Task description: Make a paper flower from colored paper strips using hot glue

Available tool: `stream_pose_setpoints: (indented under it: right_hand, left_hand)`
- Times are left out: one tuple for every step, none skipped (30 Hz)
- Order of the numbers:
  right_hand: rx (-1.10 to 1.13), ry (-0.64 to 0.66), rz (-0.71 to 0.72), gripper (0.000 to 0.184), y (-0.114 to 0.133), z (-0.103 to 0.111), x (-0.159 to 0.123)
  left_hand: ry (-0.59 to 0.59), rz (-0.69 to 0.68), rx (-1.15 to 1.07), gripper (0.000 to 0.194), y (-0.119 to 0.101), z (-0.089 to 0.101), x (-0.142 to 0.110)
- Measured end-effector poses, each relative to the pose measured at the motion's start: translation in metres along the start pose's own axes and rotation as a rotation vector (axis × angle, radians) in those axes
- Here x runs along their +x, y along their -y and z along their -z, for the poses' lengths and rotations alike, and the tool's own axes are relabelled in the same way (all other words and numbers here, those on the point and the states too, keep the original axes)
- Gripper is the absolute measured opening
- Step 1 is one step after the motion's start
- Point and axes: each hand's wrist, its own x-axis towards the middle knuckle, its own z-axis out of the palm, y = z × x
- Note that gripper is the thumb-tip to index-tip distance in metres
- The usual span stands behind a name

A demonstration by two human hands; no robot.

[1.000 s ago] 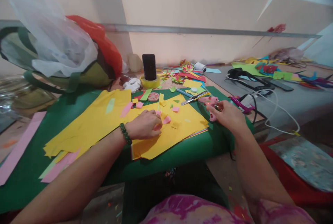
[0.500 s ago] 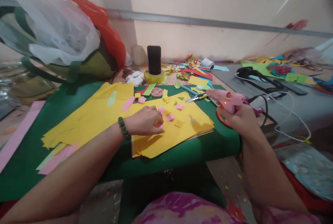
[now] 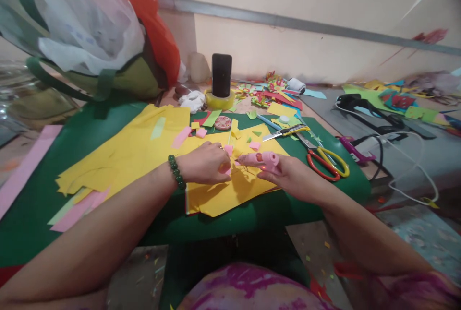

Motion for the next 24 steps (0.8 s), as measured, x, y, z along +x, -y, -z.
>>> stream_pose_setpoints:
  right_hand:
    - [-0.028,-0.003,-0.014,0.035,-0.001,-0.001,0.001]
    - [-0.058,-0.004,-0.023,0.034,-0.001,-0.001,0.002]
    - [-0.085,-0.005,-0.027,0.035,-0.001,-0.001,0.002]
    - [-0.106,-0.002,-0.028,0.035,-0.001,-0.001,0.002]
    - [-0.122,0.005,-0.024,0.036,-0.001,0.000,0.002]
    - [-0.133,0.017,-0.020,0.037,0.000,0.001,0.001]
    - [-0.144,0.031,-0.015,0.038,0.000,0.002,0.000]
    - [-0.156,0.039,-0.011,0.038,0.001,0.002,-0.001]
    - [-0.171,0.038,-0.009,0.037,0.002,0.003,-0.001]
    - [-0.190,0.030,-0.011,0.036,0.003,0.003,-0.001]
    - [-0.210,0.016,-0.016,0.035,0.003,0.003,0.000]
    - [-0.231,0.000,-0.026,0.034,0.003,0.002,0.001]
    - [-0.251,-0.011,-0.038,0.034,0.003,0.002,0.003]
    - [-0.267,-0.014,-0.048,0.033,0.003,0.001,0.004]
    - [-0.278,-0.010,-0.054,0.034,0.003,0.001,0.005]
    - [-0.283,-0.003,-0.058,0.034,0.003,0.001,0.005]
    - [-0.282,0.005,-0.055,0.034,0.003,0.002,0.005]
    - [-0.274,0.018,-0.044,0.034,0.004,0.003,0.005]
    - [-0.264,0.030,-0.025,0.034,0.005,0.004,0.004]
    - [-0.256,0.036,-0.007,0.035,0.005,0.005,0.003]
    - [-0.253,0.037,0.008,0.036,0.006,0.005,0.002]
    - [-0.253,0.029,0.021,0.036,0.006,0.006,0.002]
    - [-0.254,0.019,0.030,0.036,0.006,0.006,0.002]
    - [-0.256,0.005,0.032,0.035,0.005,0.006,0.002]
  left_hand:
    - [0.001,0.001,0.001,0.020,0.000,0.000,0.000]
    - [0.001,0.002,0.001,0.021,-0.001,0.001,0.000]
    - [0.003,0.001,0.002,0.021,-0.002,0.002,-0.001]
    - [0.009,0.002,0.006,0.020,-0.003,0.003,-0.001]
    - [0.020,0.005,0.012,0.020,-0.004,0.004,-0.001]
    - [0.032,0.009,0.020,0.019,-0.005,0.006,-0.001]
    - [0.044,0.011,0.028,0.019,-0.007,0.007,-0.001]
    - [0.054,0.012,0.036,0.019,-0.008,0.008,-0.001]
    - [0.062,0.012,0.042,0.019,-0.009,0.009,-0.001]
    - [0.065,0.013,0.047,0.020,-0.010,0.010,-0.001]
    - [0.068,0.015,0.053,0.020,-0.010,0.011,-0.001]
    - [0.077,0.023,0.061,0.020,-0.011,0.011,-0.001]
    - [0.087,0.035,0.069,0.020,-0.012,0.011,-0.001]
    - [0.095,0.046,0.074,0.020,-0.012,0.012,-0.001]
    - [0.098,0.052,0.077,0.019,-0.013,0.012,-0.001]
    - [0.098,0.053,0.078,0.019,-0.013,0.012,-0.001]
    - [0.096,0.050,0.079,0.019,-0.014,0.013,-0.001]
    - [0.096,0.045,0.082,0.018,-0.014,0.013,-0.001]
    - [0.104,0.043,0.089,0.018,-0.015,0.014,-0.001]
    - [0.119,0.045,0.100,0.018,-0.016,0.015,-0.001]
    - [0.137,0.052,0.113,0.019,-0.017,0.016,-0.001]
    - [0.152,0.059,0.124,0.020,-0.018,0.017,-0.001]
    - [0.161,0.064,0.133,0.020,-0.018,0.017,0.000]
    - [0.164,0.067,0.138,0.021,-0.019,0.018,0.000]
